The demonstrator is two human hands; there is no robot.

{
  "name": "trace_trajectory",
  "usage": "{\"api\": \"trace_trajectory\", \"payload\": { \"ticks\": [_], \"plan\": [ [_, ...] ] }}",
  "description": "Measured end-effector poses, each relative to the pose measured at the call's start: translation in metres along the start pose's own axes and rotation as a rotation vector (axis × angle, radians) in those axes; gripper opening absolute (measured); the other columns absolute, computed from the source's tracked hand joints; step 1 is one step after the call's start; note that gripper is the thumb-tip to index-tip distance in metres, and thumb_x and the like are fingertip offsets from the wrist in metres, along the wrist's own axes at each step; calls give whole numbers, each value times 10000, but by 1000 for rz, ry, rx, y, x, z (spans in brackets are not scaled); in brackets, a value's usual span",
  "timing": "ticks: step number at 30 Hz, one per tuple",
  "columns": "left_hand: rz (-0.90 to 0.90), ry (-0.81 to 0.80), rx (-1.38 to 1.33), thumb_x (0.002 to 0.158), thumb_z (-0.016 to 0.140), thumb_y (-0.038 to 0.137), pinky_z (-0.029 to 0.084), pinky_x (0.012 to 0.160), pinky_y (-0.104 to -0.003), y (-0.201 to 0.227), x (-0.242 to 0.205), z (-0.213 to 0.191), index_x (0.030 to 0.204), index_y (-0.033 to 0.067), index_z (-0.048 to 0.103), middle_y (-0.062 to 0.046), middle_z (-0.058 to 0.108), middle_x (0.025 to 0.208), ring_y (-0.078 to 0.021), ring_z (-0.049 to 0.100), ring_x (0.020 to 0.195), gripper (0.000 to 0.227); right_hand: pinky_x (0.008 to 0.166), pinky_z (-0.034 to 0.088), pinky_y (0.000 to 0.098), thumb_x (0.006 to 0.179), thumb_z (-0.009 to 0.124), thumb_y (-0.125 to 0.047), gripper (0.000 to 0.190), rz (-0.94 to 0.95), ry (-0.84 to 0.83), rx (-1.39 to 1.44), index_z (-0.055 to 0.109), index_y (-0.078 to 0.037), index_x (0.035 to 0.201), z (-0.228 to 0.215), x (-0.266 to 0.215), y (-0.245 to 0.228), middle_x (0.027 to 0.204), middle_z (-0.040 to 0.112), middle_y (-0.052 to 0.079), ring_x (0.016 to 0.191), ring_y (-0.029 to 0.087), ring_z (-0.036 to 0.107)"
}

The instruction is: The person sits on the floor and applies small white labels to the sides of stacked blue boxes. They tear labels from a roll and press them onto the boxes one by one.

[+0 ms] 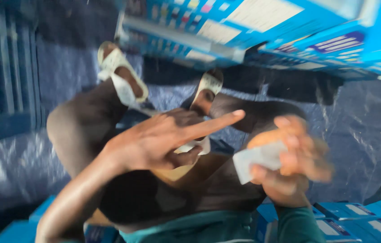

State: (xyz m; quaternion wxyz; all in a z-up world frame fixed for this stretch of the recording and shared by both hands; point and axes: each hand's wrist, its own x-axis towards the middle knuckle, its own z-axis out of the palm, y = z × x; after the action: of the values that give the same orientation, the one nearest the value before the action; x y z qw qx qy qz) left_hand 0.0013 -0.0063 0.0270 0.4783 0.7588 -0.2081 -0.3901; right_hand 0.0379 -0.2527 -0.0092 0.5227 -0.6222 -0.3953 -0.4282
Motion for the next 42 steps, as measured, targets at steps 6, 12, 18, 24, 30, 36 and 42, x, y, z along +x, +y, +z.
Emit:
{"api": "trace_trajectory", "payload": {
  "ticks": [6,12,18,24,30,36,42],
  "plan": [
    [130,324,225,900,693,155,503,690,-465,10,9,-8,1612,268,235,-156,661,799,-356,638,716,854,993,520,334,1058,643,-82,221,709,-44,58,616,11,1256,14,24,36,1193,640,127,1068,218,621],
    [124,398,285,832,704,119,516,854,-480,-7,10,0,1600,260,247,-176,707,1040,-391,677,997,904,966,477,286,1083,711,-84,198,915,236,310,656,41,1226,30,47,103,1132,671,83,1053,137,612],
    [88,401,291,841,709,116,524,911,-463,-15,12,1,1597,255,257,-180,705,1126,-384,675,1043,892,851,504,338,1042,775,-104,203,747,358,518,684,-15,1201,61,73,139,1049,698,76,906,162,650],
    [123,464,326,808,728,94,524,904,-476,-20,8,1,1594,230,272,-179,710,1100,-384,683,1032,919,681,518,364,999,774,-147,160,870,436,625,689,-66,1109,67,77,146,919,713,78,736,185,656],
    [107,460,369,816,717,84,508,921,-464,-23,6,-2,1589,216,279,-158,704,1026,-351,680,998,899,562,394,286,1008,787,-182,168,873,436,675,686,-84,1100,73,69,154,886,681,45,602,130,546],
    [54,446,376,832,702,100,497,960,-451,-29,4,1,1583,197,296,-134,698,973,-318,686,982,859,546,373,282,1016,775,-165,200,870,467,746,643,-78,1138,75,61,160,778,630,56,579,137,518],
    [60,432,384,845,695,105,491,930,-461,-30,3,2,1589,173,293,-162,697,1024,-345,670,1011,848,580,401,333,961,769,-139,206,870,537,685,619,-106,1097,78,62,163,767,600,49,613,161,533]
  ]
}}
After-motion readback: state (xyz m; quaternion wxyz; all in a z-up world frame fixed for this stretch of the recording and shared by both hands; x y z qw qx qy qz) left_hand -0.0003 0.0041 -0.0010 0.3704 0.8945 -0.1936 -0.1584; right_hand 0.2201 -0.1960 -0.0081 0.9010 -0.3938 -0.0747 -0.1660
